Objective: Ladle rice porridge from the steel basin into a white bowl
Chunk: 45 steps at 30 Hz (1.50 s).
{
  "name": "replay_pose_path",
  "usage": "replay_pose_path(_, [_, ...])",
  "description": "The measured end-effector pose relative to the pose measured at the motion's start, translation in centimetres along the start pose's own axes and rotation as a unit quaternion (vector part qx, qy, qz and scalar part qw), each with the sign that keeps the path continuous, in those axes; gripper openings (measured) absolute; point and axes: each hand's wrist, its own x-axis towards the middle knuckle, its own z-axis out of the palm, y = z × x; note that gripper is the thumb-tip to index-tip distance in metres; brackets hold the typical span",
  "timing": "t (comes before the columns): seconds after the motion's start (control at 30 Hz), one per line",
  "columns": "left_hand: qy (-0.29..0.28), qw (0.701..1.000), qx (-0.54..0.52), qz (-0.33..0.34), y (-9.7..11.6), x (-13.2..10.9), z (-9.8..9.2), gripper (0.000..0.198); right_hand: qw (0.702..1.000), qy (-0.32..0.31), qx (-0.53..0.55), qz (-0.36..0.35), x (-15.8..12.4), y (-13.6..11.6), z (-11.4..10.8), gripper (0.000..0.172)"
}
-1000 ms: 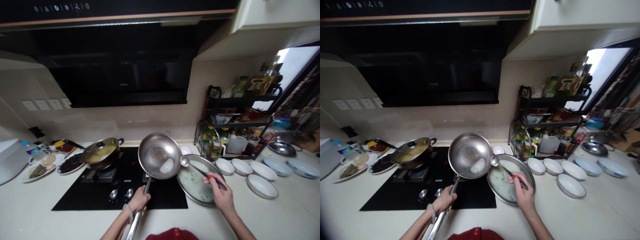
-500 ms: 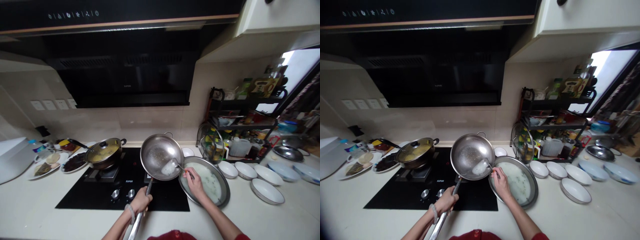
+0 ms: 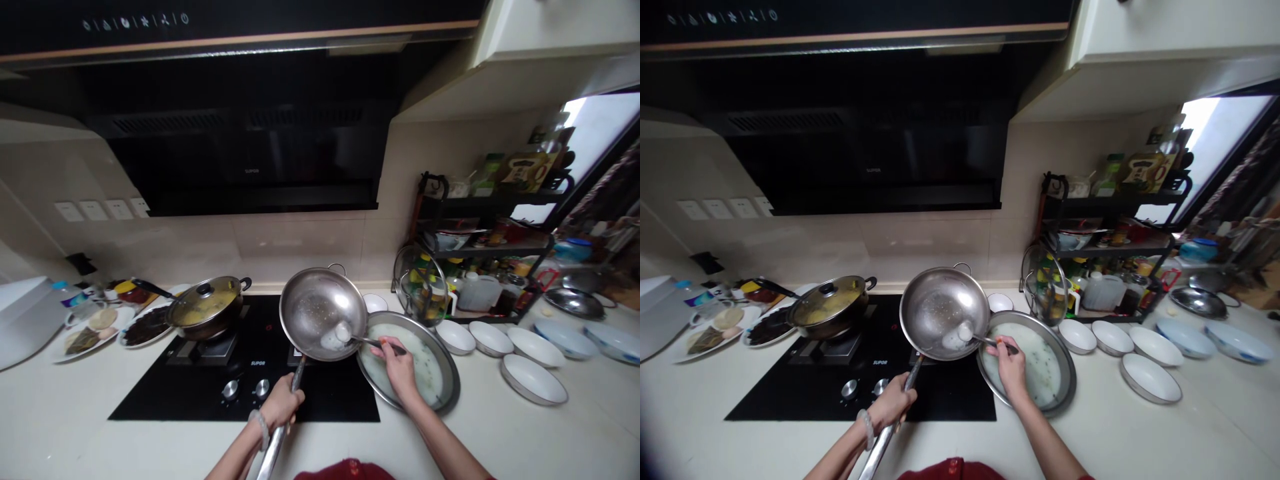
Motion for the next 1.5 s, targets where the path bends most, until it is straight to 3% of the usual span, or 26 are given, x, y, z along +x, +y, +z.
replay_pose_path(0.33, [0.001,1.0,-0.019,-0.005,0.1,-0.1,0.0,0.016,0.998,0.019,0.058,0.019,0.0,0.0,-0.2,0.03])
replay_pose_path(0.53, [-0.004,1.0,-0.023,-0.01,0.2,-0.2,0.0,0.016,0.99,0.041,0.129,0.039,-0.4,-1.5,-0.7,0.028])
replay_pose_path(0.77, [-0.005,1.0,-0.008,0.0,-0.1,0.1,0.0,0.016,0.982,0.097,0.164,0.012,-0.2,-4.5,-4.4,0.029])
replay_pose_path(0.93, [-0.003,1.0,-0.001,0.006,0.2,-0.1,0.0,0.015,0.989,0.14,0.053,0.006,-0.1,-4.3,-8.1,0.033])
replay_pose_path(1.03, [-0.001,1.0,-0.003,0.004,0.4,-0.3,0.0,0.014,0.992,0.105,-0.066,-0.011,-0.5,-3.3,-10.0,0.035])
replay_pose_path(1.13, [0.0,1.0,-0.009,0.003,0.3,-0.3,0.0,0.015,0.981,0.023,-0.17,-0.093,-1.4,-2.6,-11.2,0.03])
replay_pose_path(1.27, [-0.003,1.0,-0.017,0.008,0.0,-0.1,0.0,0.016,0.912,-0.108,-0.27,-0.289,-2.6,-3.1,-11.2,0.017])
replay_pose_path(1.37, [-0.003,1.0,-0.018,0.008,0.1,0.0,0.0,0.016,0.87,-0.14,-0.281,-0.381,-3.2,-4.3,-9.8,0.017])
replay_pose_path(1.5, [-0.004,1.0,-0.019,0.005,0.1,-0.1,0.0,0.015,0.911,-0.141,-0.166,-0.352,-3.8,-5.5,-6.6,0.02])
